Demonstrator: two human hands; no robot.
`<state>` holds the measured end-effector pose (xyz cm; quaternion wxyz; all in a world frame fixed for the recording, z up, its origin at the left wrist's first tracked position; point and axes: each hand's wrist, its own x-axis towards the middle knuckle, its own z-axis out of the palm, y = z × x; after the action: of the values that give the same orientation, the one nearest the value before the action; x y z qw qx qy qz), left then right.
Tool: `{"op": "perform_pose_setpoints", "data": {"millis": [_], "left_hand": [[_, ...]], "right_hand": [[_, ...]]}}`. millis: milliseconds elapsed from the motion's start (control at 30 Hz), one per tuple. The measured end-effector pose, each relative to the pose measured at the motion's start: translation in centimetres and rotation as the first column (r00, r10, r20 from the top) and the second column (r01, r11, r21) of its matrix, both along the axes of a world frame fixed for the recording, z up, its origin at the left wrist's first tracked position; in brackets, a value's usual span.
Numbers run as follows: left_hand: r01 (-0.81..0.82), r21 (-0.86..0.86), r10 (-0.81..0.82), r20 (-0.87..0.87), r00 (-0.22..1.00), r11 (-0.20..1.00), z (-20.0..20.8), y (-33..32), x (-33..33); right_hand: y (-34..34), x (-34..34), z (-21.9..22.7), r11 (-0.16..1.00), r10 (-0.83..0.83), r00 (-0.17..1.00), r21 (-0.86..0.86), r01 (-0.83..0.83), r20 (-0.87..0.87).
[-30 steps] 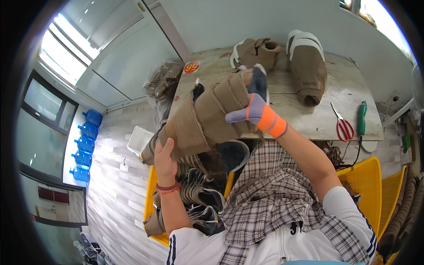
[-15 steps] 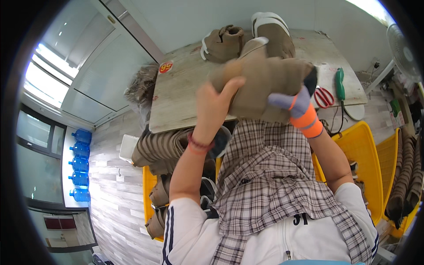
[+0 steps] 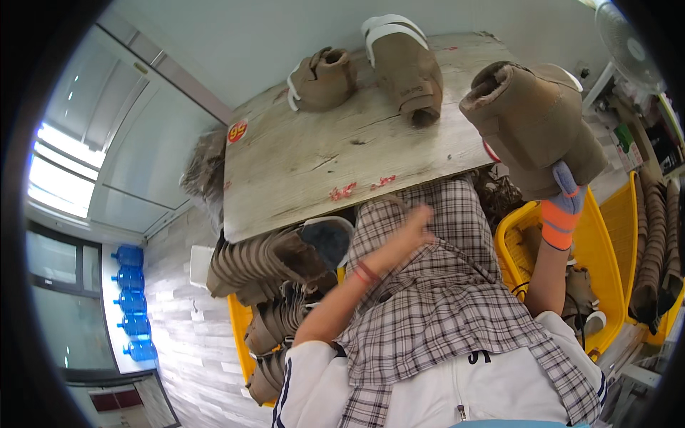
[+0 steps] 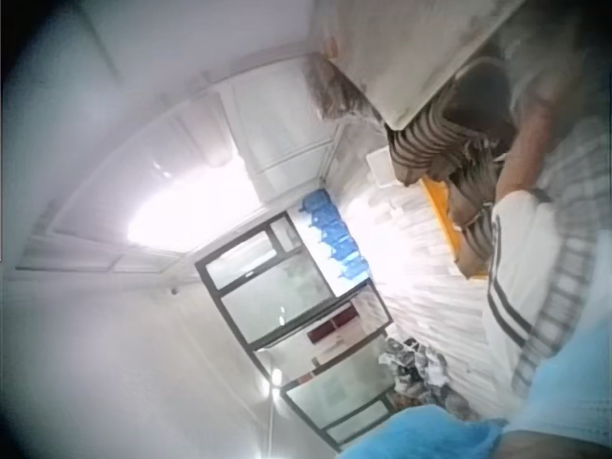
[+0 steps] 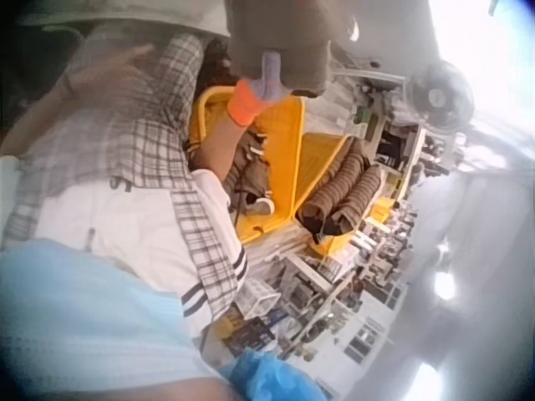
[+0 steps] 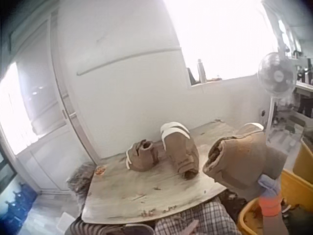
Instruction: The person trims the fur lining of several beige boots using scissors and a green electric trimmer. They repeatedly pick up boots from a yellow basket, trim the interior fur, and place the boots on a wooden workbench.
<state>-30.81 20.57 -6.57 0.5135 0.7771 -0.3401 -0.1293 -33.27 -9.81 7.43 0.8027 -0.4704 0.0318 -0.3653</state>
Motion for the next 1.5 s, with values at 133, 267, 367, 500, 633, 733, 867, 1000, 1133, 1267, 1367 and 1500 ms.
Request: {"op": "perform_pose_setpoints", "data": {"millis": [133,267,367,500,633,733,867,1000,1133,1267,1367,1500], "left_hand": [[0.083,-0.066,-0.079,0.050,0.996,0.994,5.8,-1.3,0.1],[-0.384,-0.146,0.404,0.149,0.902,0.911,5.9,0.9,8.9],[-0.315,-0.127,0.340,0.349,0.873,0.940,6.3,-0.6,12.0],[-0.306,-0.238,0.373,0.330,0.867,0.922,7.7,-4.1,10.3],[-0.503,-0.294,0.546,0.687,0.480,0.813,10.3,-0.8,17.2],[-0.562,-0.274,0.530,0.767,0.361,0.780,16.2,1.0,24.5],[-0.700,0.518,0.276,0.670,0.690,0.491,18.9,1.2,33.6],[-0.393,0.759,0.194,0.344,0.919,0.519,19.8,2.1,35.9],[-0.432,0.707,0.368,0.254,0.894,0.561,17.9,5.4,37.5],[-0.438,0.522,0.431,0.143,0.891,0.732,16.8,11.5,35.7],[-0.431,0.145,0.448,-0.109,0.888,0.891,16.9,16.5,30.1],[-0.627,-0.262,0.473,-0.467,0.747,0.733,16.8,22.3,18.7]], "right_hand": [[-1.5,-1.7,0.0,0.999,-0.035,0.999,0.034,0.035,0.002],[-0.9,-1.6,-1.0,0.993,-0.100,0.995,-0.061,0.098,-0.024],[-0.2,-0.7,-1.8,0.985,-0.128,0.989,-0.124,0.119,-0.068],[0.5,1.0,-2.9,0.953,-0.204,0.977,-0.243,0.182,-0.068],[-0.6,2.0,-3.5,0.988,-0.121,0.988,-0.111,0.109,-0.099],[-0.1,2.5,-3.5,0.974,-0.121,0.987,-0.203,0.097,-0.109],[0.6,2.8,-3.4,0.987,-0.099,0.992,-0.137,0.087,-0.082],[0.2,2.2,-3.1,0.979,-0.146,0.980,-0.163,0.123,-0.138],[-0.1,2.2,-3.6,0.971,-0.146,0.974,-0.215,0.108,-0.174],[0.3,1.8,-3.2,0.979,-0.081,0.979,-0.200,0.042,-0.189],[1.1,2.0,-3.2,0.975,-0.066,0.974,-0.222,0.017,-0.215],[3.4,2.8,-2.2,0.963,0.020,0.964,-0.253,-0.089,-0.265]]}}
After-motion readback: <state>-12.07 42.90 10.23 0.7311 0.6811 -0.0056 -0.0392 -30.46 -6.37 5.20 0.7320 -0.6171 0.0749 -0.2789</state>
